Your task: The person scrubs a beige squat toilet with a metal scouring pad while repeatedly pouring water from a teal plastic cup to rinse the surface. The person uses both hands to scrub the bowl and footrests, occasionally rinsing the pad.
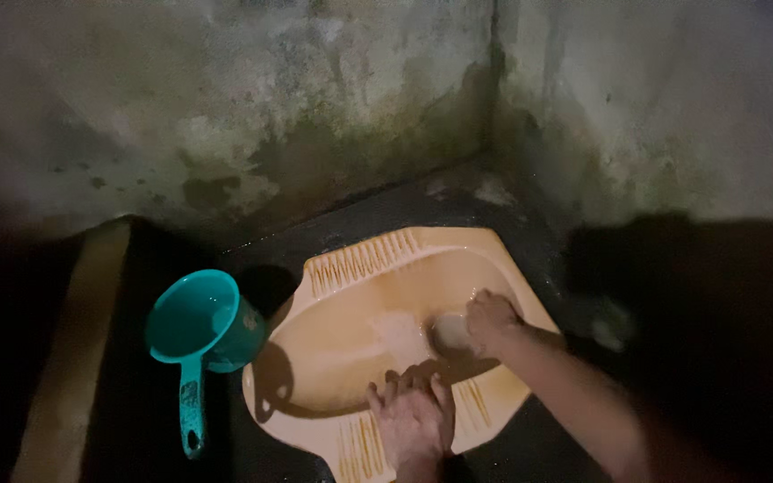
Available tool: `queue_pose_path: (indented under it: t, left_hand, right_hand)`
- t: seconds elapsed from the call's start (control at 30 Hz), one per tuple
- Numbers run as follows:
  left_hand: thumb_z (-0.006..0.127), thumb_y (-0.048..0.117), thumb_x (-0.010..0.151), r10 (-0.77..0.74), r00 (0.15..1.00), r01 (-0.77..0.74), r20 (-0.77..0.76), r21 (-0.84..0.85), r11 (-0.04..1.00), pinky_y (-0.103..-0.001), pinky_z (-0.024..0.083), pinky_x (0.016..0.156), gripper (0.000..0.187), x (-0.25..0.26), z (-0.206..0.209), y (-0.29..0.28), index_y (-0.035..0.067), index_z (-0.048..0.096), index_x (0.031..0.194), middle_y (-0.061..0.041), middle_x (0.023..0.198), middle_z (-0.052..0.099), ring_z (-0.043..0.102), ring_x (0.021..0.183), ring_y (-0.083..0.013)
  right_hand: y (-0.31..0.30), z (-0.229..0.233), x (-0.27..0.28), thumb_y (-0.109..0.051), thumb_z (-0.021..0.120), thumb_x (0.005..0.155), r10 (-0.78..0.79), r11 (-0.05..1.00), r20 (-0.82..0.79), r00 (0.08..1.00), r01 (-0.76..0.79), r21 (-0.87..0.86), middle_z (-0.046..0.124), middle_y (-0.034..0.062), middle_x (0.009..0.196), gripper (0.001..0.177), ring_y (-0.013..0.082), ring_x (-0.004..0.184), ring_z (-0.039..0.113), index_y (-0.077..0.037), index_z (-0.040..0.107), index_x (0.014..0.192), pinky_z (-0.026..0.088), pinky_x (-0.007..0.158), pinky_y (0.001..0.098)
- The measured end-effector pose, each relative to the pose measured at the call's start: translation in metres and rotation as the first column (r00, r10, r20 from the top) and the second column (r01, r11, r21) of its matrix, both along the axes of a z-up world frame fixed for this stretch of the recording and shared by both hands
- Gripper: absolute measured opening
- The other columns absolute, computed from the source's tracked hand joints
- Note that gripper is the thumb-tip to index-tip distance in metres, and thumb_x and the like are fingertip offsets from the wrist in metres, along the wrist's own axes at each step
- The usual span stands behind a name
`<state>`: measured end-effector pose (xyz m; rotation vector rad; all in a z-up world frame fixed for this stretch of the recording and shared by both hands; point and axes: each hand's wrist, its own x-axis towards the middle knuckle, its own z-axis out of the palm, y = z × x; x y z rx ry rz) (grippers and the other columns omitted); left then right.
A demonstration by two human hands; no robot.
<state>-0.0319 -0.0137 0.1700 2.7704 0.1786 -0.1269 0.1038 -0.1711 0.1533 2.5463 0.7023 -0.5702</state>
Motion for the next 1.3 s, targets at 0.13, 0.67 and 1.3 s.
queue_pose_path:
  t: [0.13,0.67,1.3]
  left_hand:
    - [0.041,0.037,0.098,-0.01,1.0,0.01,-0.001,0.041,0.999,-0.056,0.022,0.117,0.045,-0.003,0.0,0.002,0.009,0.074,0.11,-0.01,0.126,0.068,0.052,0.128,-0.0302]
    - [0.041,0.04,0.097,0.01,0.999,-0.011,-0.05,-0.03,0.999,-0.054,0.02,0.117,0.048,-0.002,0.011,0.001,0.008,0.07,0.118,-0.012,0.126,0.066,0.051,0.127,-0.0314]
    - [0.042,0.039,0.097,0.032,0.999,-0.031,-0.009,0.06,0.998,-0.055,0.027,0.115,0.043,0.0,0.004,-0.004,0.009,0.071,0.111,-0.015,0.113,0.069,0.057,0.119,-0.0311]
  right_hand:
    - [0.004,-0.031,-0.001,-0.032,0.062,0.092,-0.221,0.958,-0.28,0.934,0.262,0.116,0.07,0.0148,0.132,0.039,0.0353,0.118,0.069,-0.007,0.075,0.119,0.055,0.097,0.0479]
    - [0.004,-0.093,0.017,-0.026,0.067,0.092,-0.218,0.976,-0.171,0.961,0.212,-0.053,0.058,0.0109,0.146,0.042,0.0338,0.134,0.054,-0.012,0.068,0.131,0.049,0.104,0.0491]
    - [0.038,0.01,-0.028,-0.045,0.055,0.098,-0.706,0.536,-0.394,0.588,0.808,0.246,0.069,0.0161,0.133,0.055,0.0259,0.116,0.071,-0.006,0.063,0.136,0.056,0.096,0.0346]
